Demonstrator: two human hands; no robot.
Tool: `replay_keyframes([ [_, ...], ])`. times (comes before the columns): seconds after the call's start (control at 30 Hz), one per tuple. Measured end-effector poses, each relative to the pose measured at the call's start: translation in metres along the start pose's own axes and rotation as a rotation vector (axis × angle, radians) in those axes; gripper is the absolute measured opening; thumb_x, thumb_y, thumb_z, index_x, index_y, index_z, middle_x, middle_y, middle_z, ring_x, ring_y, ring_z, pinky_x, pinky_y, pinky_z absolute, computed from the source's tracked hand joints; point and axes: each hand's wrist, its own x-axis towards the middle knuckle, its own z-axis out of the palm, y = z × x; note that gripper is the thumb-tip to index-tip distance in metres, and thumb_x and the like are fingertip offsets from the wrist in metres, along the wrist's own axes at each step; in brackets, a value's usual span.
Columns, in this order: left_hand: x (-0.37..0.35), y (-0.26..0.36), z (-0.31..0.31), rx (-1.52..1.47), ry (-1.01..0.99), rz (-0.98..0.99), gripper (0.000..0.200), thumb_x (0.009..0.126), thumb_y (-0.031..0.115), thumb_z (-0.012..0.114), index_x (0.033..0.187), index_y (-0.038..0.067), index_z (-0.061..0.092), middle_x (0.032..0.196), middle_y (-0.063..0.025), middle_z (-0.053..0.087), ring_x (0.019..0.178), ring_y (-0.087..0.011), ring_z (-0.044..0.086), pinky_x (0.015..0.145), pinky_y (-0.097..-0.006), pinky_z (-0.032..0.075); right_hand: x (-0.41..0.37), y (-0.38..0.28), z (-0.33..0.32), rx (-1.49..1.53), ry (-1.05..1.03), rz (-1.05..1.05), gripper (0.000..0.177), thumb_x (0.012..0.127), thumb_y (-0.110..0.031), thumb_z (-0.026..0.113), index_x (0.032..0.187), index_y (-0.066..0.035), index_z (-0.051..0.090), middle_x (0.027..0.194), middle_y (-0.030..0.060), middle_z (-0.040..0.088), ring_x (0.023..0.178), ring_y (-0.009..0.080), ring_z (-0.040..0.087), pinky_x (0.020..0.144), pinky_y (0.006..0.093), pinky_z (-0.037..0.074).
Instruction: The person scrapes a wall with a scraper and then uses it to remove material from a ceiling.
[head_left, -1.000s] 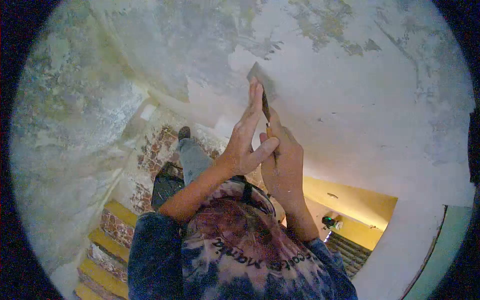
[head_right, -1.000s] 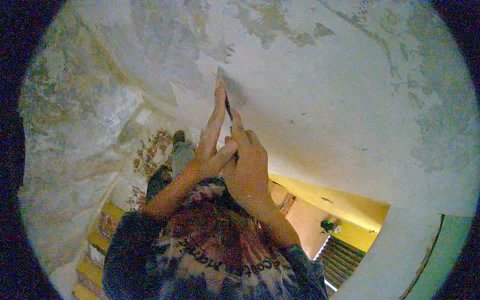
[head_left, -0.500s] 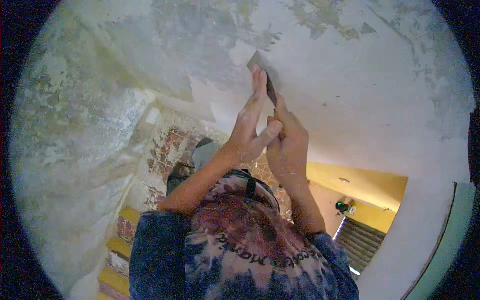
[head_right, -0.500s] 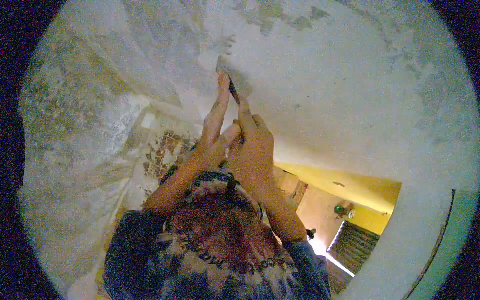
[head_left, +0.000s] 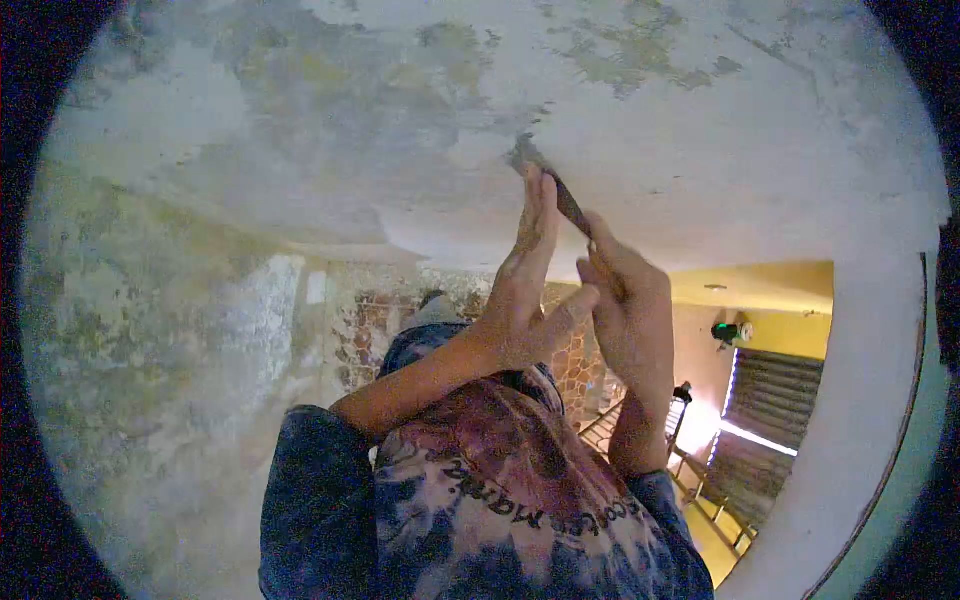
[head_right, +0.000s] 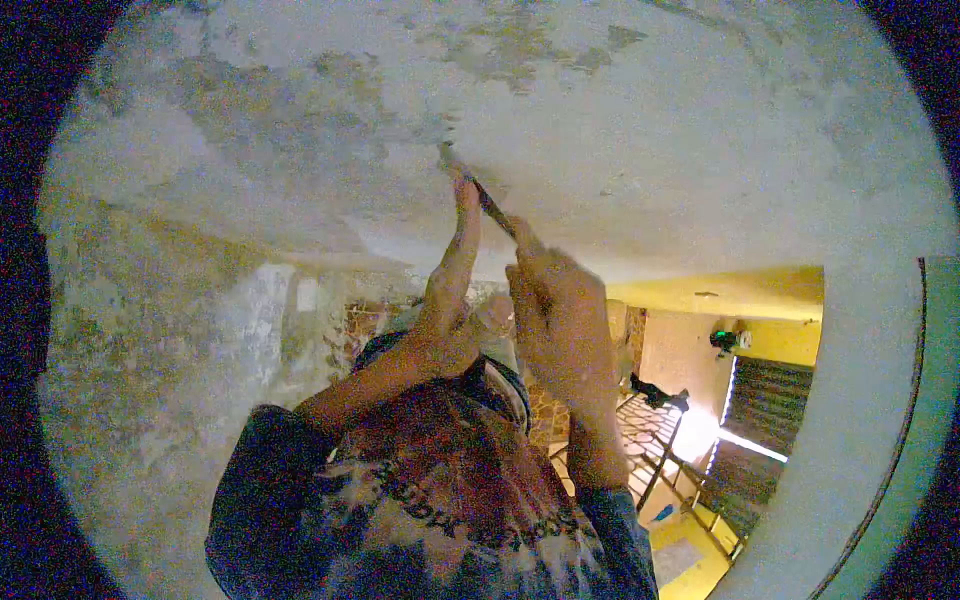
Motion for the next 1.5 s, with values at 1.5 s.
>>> replay_keyframes([
  [1.5,0.012,0.011,0.016,0.207,0.102,-0.013,0.095,0.085,0.048,0.051,0.138,-0.011,-0.001,0.144,-0.0343,-0.006,0.136,-0.0407,-0.005,0.110,-0.0445,0.007,0.012,0.008,-0.015,-0.032,-0.092,-0.206,0.048,0.082,-0.006,0.054,0.129,-0.009,0.047,0.076,0.0175,0.058,0.068,0.0342,0.056,0.062,0.0424,0.044],
])
